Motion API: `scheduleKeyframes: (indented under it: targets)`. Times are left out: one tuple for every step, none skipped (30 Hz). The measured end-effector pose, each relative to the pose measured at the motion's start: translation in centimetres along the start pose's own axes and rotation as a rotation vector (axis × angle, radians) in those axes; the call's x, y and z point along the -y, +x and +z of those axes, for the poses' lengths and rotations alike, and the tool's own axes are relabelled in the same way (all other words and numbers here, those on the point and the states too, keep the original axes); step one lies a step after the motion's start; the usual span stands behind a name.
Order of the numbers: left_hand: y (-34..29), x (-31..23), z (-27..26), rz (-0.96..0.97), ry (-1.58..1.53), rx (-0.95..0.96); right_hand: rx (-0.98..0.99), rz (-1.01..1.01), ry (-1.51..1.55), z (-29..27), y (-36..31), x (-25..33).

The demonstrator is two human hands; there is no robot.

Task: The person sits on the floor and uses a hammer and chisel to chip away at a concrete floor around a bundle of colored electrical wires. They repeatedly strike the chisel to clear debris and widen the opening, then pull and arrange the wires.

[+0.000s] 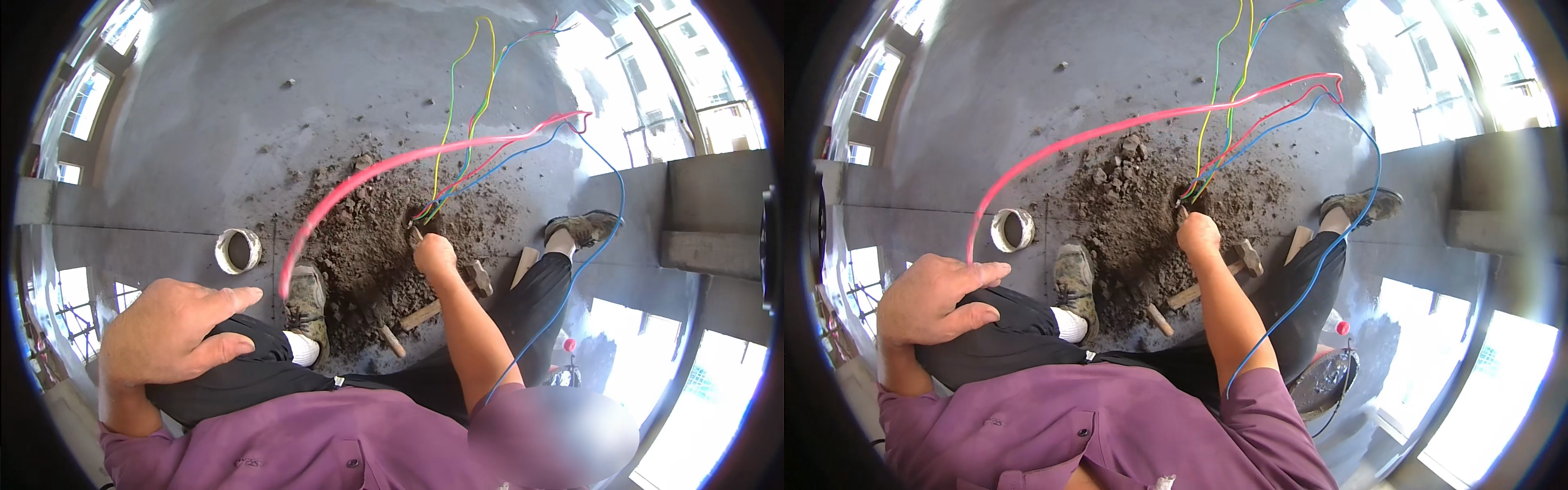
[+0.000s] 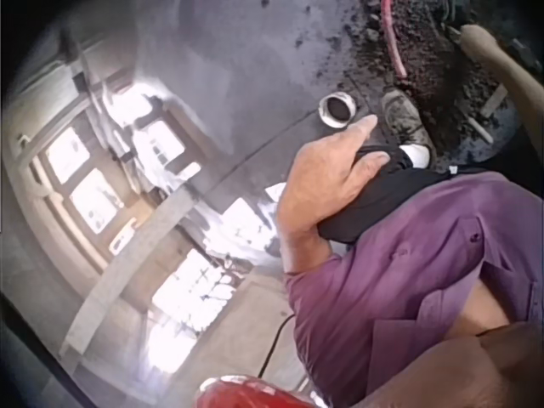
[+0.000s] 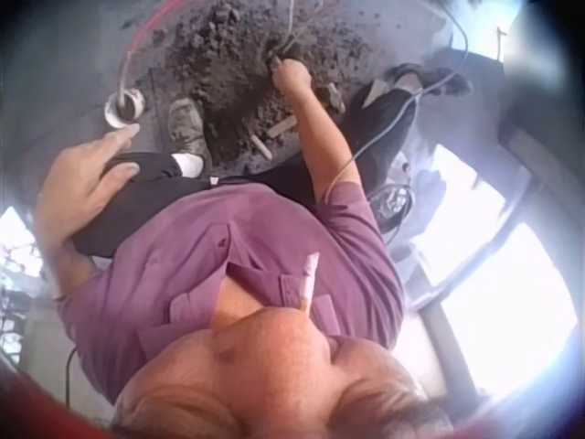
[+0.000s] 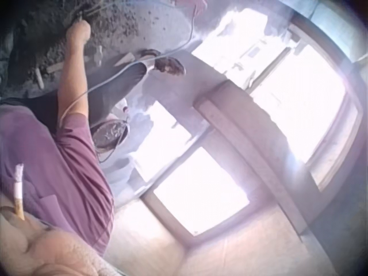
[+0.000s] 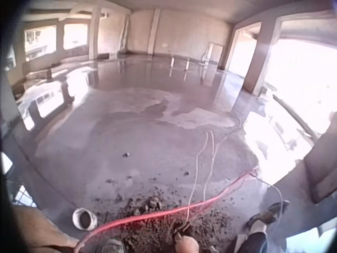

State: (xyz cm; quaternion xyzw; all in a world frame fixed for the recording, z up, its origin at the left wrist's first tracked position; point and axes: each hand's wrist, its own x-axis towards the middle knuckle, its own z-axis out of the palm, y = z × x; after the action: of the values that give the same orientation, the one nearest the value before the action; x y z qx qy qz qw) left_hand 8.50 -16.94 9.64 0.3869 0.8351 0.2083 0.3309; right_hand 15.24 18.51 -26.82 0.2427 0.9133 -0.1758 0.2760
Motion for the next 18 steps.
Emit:
scheduleKeyframes:
  targets:
    - [0.0,0.0,0.1,-0.004,0.005,-0.012,0.006,0.002,0.037,0.3,0.6,-0.4]
    - [0.0,0.0,0.1,-0.011,0.007,-0.009,0.014,0.008,0.073,0.5,1.1,-0.9]
    - [0.0,0.0,0.0,-0.018,0.009,-0.006,0.021,0.014,0.109,0.8,1.5,-1.4]
    - [0.1,-0.1,0.0,-0.024,0.012,-0.002,-0.038,-0.063,0.141,1.4,1.5,-1.9]
    - [0.2,-0.2,-0.1,-0.015,0.008,0.003,-0.001,-0.011,0.289,1.8,1.6,-2.3]
    - [0.4,-0.4,-0.2,-0.005,0.005,0.009,0.035,0.041,0.438,2.3,1.7,-2.7]
    - [0.6,-0.6,-0.3,0.006,0.002,0.015,0.07,0.093,0.587,2.8,1.9,-3.0]
    - [0.2,-0.5,-0.1,-0.028,-0.007,0.021,0.188,0.179,0.876,1.1,0.3,-0.3]
    - [0.6,-0.8,-0.3,-0.026,-0.005,0.035,0.194,0.216,0.941,1.0,0.6,0.0]
    - [0.9,-1.1,-0.4,-0.024,-0.004,0.047,0.201,0.253,1.006,0.9,1.0,0.4]
    - [0.9,-1.0,-0.3,-0.02,-0.003,0.022,0.217,0.285,1.071,1.0,1.2,1.1]
    - [0.7,-0.8,0.1,-0.016,-0.003,-0.003,0.272,0.38,1.231,0.9,0.9,1.6]
    - [0.7,-0.6,0.2,-0.012,-0.002,-0.029,0.304,0.39,1.327,1.2,0.7,1.5]
    - [0.7,-0.6,0.2,-0.02,-0.003,-0.026,0.339,0.401,1.415,1.7,0.4,1.1]
    - [0.7,-0.6,0.1,-0.029,-0.004,-0.024,0.374,0.412,1.502,2.1,0.3,0.7]
    - [0.7,-0.6,0.1,-0.036,-0.005,-0.021,0.399,0.436,1.543,2.2,0.5,0.3]
    - [0.7,-0.8,-0.1,-0.057,-0.012,0.005,0.384,0.437,1.569,1.9,0.0,0.4]
    - [1.0,-1.1,-0.4,-0.078,-0.019,0.031,0.396,0.442,1.579,2.1,-0.1,0.2]
